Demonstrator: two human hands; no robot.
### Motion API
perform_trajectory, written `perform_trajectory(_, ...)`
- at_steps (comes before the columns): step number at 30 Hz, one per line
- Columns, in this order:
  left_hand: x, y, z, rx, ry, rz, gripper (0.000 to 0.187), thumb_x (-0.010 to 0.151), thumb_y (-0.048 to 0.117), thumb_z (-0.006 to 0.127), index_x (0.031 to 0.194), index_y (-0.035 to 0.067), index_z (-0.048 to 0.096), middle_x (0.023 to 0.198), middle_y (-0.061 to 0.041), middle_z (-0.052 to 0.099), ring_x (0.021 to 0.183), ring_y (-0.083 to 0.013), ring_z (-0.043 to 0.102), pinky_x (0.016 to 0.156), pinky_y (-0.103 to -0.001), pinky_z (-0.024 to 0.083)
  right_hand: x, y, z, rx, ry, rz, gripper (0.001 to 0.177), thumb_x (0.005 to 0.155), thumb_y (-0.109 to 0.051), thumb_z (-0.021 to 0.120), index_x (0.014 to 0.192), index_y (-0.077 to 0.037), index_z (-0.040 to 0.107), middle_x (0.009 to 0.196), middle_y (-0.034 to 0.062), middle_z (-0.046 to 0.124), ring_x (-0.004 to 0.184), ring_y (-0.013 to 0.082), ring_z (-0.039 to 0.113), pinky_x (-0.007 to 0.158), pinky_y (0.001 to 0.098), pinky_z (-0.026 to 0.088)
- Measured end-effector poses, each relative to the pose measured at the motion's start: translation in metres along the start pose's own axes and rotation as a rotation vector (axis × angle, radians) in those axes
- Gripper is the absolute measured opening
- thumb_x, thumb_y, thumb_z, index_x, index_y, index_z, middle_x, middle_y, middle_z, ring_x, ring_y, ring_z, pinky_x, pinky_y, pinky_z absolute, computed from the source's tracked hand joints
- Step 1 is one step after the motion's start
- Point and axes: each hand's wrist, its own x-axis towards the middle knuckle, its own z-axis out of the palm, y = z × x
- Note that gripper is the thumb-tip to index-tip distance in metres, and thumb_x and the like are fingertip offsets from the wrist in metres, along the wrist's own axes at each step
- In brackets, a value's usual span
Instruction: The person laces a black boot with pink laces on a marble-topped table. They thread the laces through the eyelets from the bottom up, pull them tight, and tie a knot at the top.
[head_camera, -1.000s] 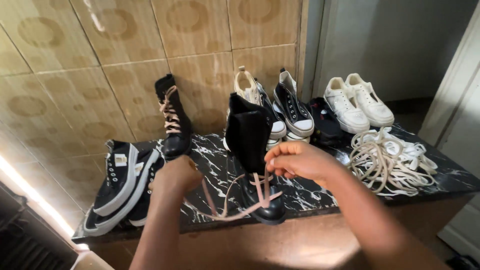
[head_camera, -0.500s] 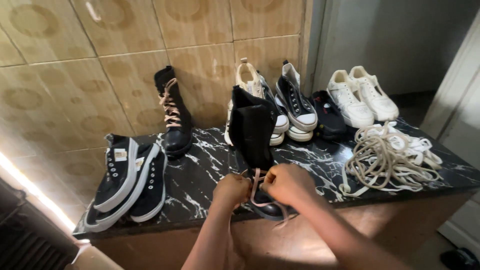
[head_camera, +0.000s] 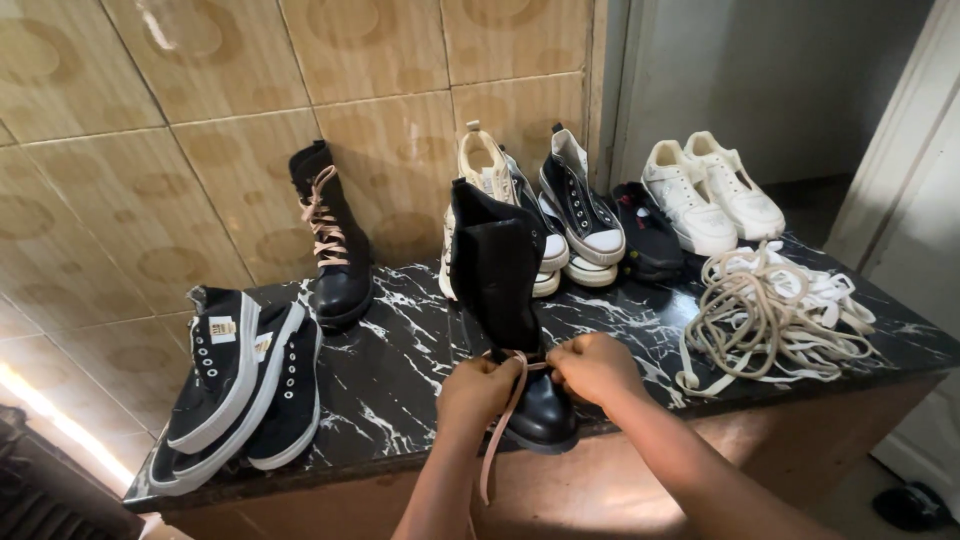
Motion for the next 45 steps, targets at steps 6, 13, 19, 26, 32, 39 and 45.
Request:
perform_trajectory(6,-0.011,0.011,-0.001,0.089,0.093,-0.034,0.058,0.08,0.065,0.063,0.104,0.015,0.08,0.105,-0.017,0.073,0.107,-0.0374,0.069,0.095,-0.044,0.053,0.007,0.013,-0.008,0.205,0.049,0.056,0.042,0.098,-0.035,0.051,0.087,-0.002,0.075,0.07,0.011,0.074,0.054,0.0205,0.066,0.053,0.0348,0.053)
perform_trajectory(13,-0.01,0.012,-0.004,0.012,-0.013,-0.063,0.058,0.08,0.064,0.058,0.103,0.016,0.081,0.092,-0.014,0.079,0.096,-0.0315,0.076,0.093,-0.039,0.056,0.023,0.047,-0.052,0.519,0.115,0.162,0.033,0.1,-0.031,0.052,0.097,-0.001,0.064,0.074,0.0085,0.066,0.051,0.0129,0.054,0.049,0.0323,0.051)
perform_trajectory(19,-0.011,-0.001,-0.006,0.004,-0.028,-0.004,0.062,0.085,0.065,0.056,0.083,0.008,0.08,0.071,-0.012,0.076,0.074,-0.0259,0.074,0.077,-0.036,0.056,0.029,0.068,-0.058,0.516,0.178,0.23,0.038,0.104,-0.036,0.049,0.1,0.0,0.063,0.082,0.0085,0.066,0.057,0.0136,0.054,0.052,0.034,0.053)
perform_trajectory(26,-0.015,-0.022,-0.014,-0.21,0.002,-0.031,0.038,0.086,0.044,0.069,0.084,0.006,0.077,0.068,-0.01,0.072,0.057,-0.02,0.067,0.062,-0.036,0.055,0.047,0.078,-0.066,0.584,0.18,0.304,0.028,0.103,-0.033,0.051,0.094,-0.008,0.06,0.08,0.0037,0.06,0.059,0.0144,0.053,0.055,0.0357,0.055)
perform_trajectory(32,-0.006,-0.039,-0.015,-0.1,0.084,-0.005,0.028,0.082,0.036,0.072,0.095,0.013,0.08,0.085,-0.007,0.079,0.08,-0.0206,0.074,0.079,-0.036,0.056,0.03,0.057,-0.039,0.44,0.003,0.162,0.018,0.091,-0.028,0.065,0.088,-0.011,0.06,0.076,0.0025,0.06,0.058,0.0119,0.055,0.053,0.0323,0.054)
perform_trajectory(39,0.034,-0.066,0.021,-0.306,-0.016,0.435,0.047,0.083,0.019,0.069,0.127,0.005,0.067,0.122,-0.014,0.074,0.117,-0.0245,0.069,0.099,-0.032,0.051,0.001,0.038,-0.023,0.325,-0.115,0.138,0.03,0.086,-0.033,0.066,0.096,-0.005,0.07,0.079,0.0094,0.069,0.065,0.0211,0.065,0.053,0.0359,0.053)
perform_trajectory(45,0.058,-0.07,0.027,-0.369,-0.051,0.35,0.067,0.076,0.01,0.071,0.14,0.003,0.052,0.128,-0.014,0.068,0.117,-0.0282,0.068,0.098,-0.034,0.052,-0.016,0.035,0.005,0.429,-0.123,0.234,0.031,0.085,-0.033,0.072,0.107,-0.012,0.063,0.091,0.006,0.067,0.079,0.0177,0.065,0.063,0.0373,0.053)
